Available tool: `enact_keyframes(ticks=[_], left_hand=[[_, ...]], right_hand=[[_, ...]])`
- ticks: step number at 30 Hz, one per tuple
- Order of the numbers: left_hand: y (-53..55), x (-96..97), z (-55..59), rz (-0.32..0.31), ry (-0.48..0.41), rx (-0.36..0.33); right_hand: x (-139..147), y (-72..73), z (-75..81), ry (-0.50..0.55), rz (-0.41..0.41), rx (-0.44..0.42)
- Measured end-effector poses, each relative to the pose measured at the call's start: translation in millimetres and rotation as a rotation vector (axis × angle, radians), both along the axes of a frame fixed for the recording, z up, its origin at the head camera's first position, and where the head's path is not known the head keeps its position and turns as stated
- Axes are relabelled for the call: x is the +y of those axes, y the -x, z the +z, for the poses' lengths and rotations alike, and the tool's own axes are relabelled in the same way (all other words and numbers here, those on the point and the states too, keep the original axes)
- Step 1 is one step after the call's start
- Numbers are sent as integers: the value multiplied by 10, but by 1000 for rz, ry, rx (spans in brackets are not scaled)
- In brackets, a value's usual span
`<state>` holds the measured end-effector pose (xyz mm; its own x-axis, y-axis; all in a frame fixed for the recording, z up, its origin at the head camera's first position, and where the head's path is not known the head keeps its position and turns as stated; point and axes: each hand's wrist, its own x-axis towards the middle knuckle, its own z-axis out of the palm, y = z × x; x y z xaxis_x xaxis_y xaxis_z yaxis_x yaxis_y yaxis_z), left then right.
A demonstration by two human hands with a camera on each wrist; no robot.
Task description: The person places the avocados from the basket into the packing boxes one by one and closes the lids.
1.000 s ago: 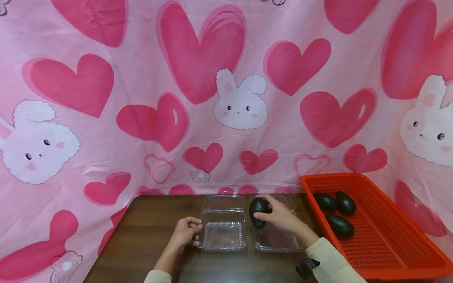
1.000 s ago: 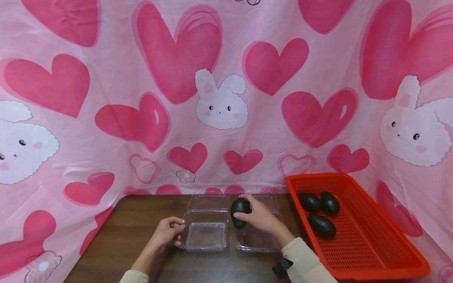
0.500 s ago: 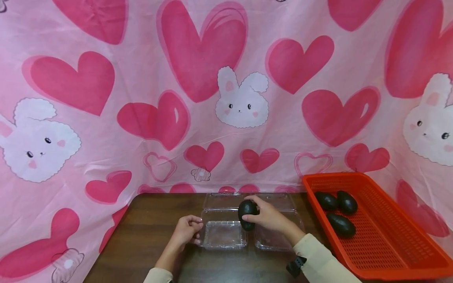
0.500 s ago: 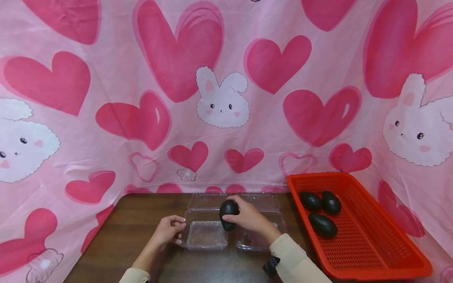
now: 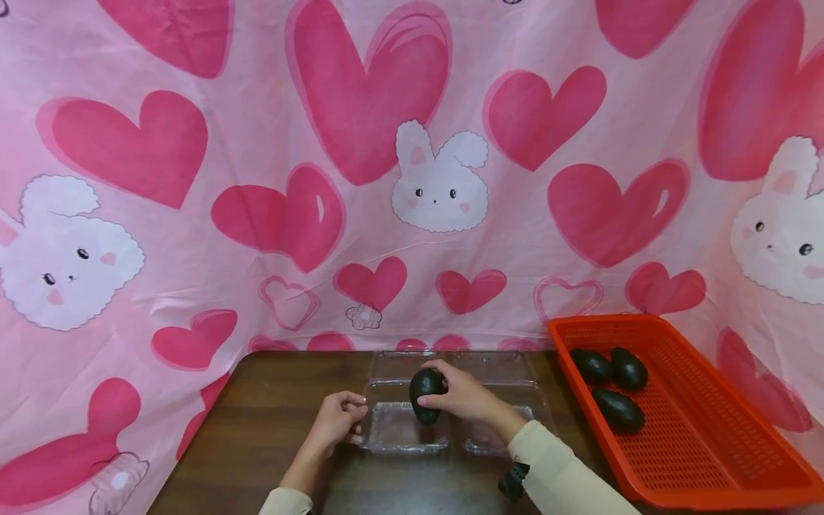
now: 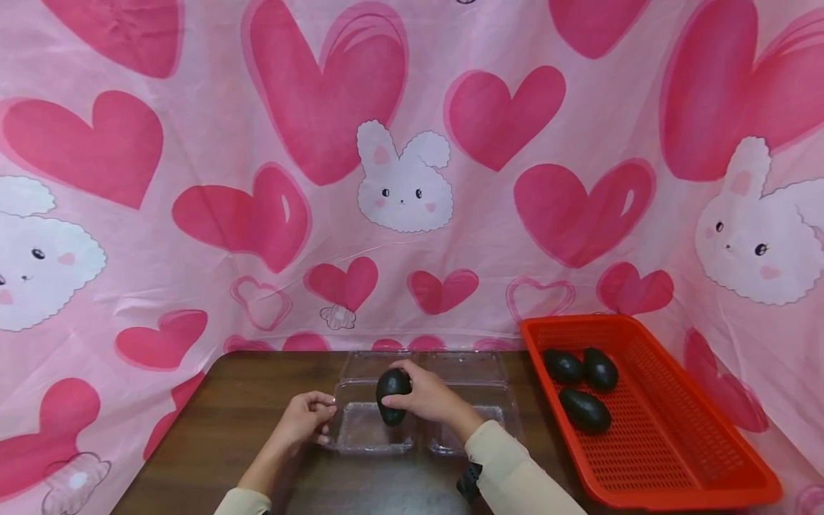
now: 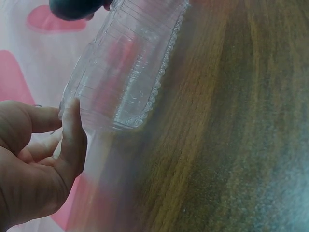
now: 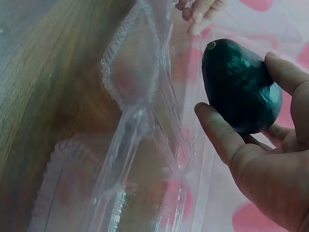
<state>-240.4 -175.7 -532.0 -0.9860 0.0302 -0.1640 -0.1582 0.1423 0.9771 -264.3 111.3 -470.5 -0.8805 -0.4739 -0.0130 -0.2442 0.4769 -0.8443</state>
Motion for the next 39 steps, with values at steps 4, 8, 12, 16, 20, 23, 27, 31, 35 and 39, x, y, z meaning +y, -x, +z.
enact_keyframes(ticks=[4,8,12,16,20,23,27,31,35,39], left_hand=[[3,-2,2,1,5,-5],[13,7,-1,-3,-3,-14],[20,12,-1,-5,-2,-18],[22,11,6,-1,6,-17],[19,10,14,4,11,-19],[11,10,12,10,15,-23],[3,11,11,14,20,-21],[-5,10,15,10,25,-17],[-10,7,19,8,33,-14],[-9,8,22,10,39,-14]], right_hand=[[-93,15,-43,-5,0,-9],[-188,20,-95,-38,-7,-16],[-284,22,-139,-50,-8,-16],[-374,29,-170,-51,-18,-24],[-457,17,-186,-38,-45,-62],[-520,1,-205,-39,-72,-89],[-606,-6,-246,-53,-103,-108],[-687,2,-312,-44,-136,-105],[-751,17,-389,-23,-163,-82],[-781,4,-432,-44,-185,-71]])
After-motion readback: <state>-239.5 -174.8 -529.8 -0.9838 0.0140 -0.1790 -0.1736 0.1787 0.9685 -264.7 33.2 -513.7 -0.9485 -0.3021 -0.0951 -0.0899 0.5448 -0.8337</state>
